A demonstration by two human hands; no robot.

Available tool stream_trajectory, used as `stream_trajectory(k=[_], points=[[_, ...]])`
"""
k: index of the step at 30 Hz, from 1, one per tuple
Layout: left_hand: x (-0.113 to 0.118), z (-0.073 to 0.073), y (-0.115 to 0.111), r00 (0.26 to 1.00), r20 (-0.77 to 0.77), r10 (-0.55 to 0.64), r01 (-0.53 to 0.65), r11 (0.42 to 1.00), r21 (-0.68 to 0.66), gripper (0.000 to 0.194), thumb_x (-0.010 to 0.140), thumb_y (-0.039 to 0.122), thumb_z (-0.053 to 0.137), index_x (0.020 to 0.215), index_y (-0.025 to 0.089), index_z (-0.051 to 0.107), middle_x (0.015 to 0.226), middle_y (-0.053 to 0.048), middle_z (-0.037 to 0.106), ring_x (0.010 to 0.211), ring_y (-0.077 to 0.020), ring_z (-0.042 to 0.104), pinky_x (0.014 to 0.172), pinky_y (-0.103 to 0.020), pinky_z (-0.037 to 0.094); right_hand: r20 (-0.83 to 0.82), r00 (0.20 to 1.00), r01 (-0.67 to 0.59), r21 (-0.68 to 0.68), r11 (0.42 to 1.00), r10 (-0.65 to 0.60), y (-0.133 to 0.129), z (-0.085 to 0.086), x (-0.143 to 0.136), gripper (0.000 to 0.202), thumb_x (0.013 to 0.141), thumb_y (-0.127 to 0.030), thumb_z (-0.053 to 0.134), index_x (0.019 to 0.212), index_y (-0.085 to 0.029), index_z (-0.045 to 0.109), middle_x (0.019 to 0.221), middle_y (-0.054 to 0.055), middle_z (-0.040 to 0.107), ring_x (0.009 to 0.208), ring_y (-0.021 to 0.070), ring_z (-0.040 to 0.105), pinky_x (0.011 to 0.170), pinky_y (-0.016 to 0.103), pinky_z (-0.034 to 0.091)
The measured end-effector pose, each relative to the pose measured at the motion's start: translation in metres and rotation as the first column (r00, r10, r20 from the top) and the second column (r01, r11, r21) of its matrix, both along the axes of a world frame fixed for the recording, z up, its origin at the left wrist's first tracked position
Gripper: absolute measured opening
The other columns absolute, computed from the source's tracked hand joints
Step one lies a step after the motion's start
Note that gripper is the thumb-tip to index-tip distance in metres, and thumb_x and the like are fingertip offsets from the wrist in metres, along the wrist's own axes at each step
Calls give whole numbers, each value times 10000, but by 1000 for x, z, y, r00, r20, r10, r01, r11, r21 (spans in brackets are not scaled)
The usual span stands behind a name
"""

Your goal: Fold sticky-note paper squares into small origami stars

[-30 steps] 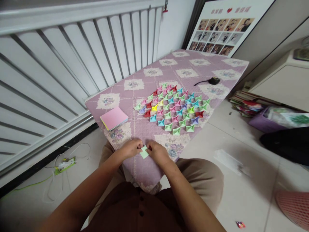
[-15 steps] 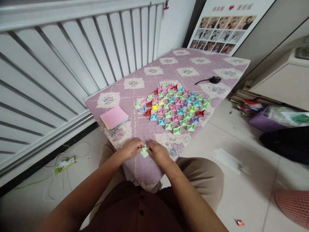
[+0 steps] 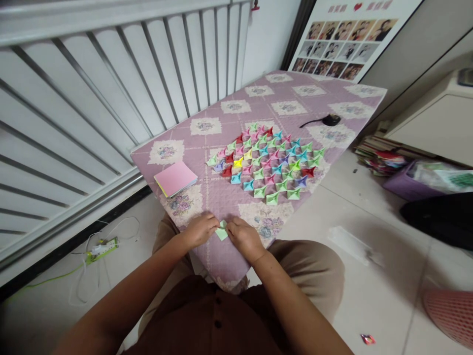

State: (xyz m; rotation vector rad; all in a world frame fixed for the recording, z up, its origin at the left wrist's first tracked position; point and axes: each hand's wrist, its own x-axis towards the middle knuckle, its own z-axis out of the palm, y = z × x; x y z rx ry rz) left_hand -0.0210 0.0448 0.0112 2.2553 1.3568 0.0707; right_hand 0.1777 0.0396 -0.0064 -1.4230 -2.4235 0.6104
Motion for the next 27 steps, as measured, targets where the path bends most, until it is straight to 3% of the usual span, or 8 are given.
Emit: stream_trajectory(k=[7,12,20,27], points=[[-1,-6,-7,995,-96,-41,46,998,51,250,948,262,378,1004,230,620,1026,-51,561,873,-187,538,792,-300,424,81,996,-46,6,999,45,-6,-2,3,232,912,-267,434,821,-229,644,894,54,602,892,196,520,793,288,392],[0,-12,-11,992,-115,-44,53,996,75,252,950,258,381,992,227,627,1040,-52,562,931,-206,521,818,-314,406,168,978,-131,50,990,121,-9,1,4,263,935,-263,392,874,-227,645,929,60,603,942,213,509,840,309,382],[-2,-14,-15,980,-168,-102,129,980,155,259,963,245,359,1004,221,614,1049,-53,556,940,-212,509,819,-324,396,195,969,-162,40,986,152,-12,3,6,257,942,-243,393,935,-229,650,949,62,607,957,221,504,834,317,385],[-2,-11,-17,957,-249,-150,200,961,193,260,973,256,354,1012,219,609,1046,-51,570,936,-212,513,788,-317,409,252,951,-244,256,935,179,-14,-6,8,241,946,-223,412,931,-204,651,878,43,609,887,192,513,771,291,403]])
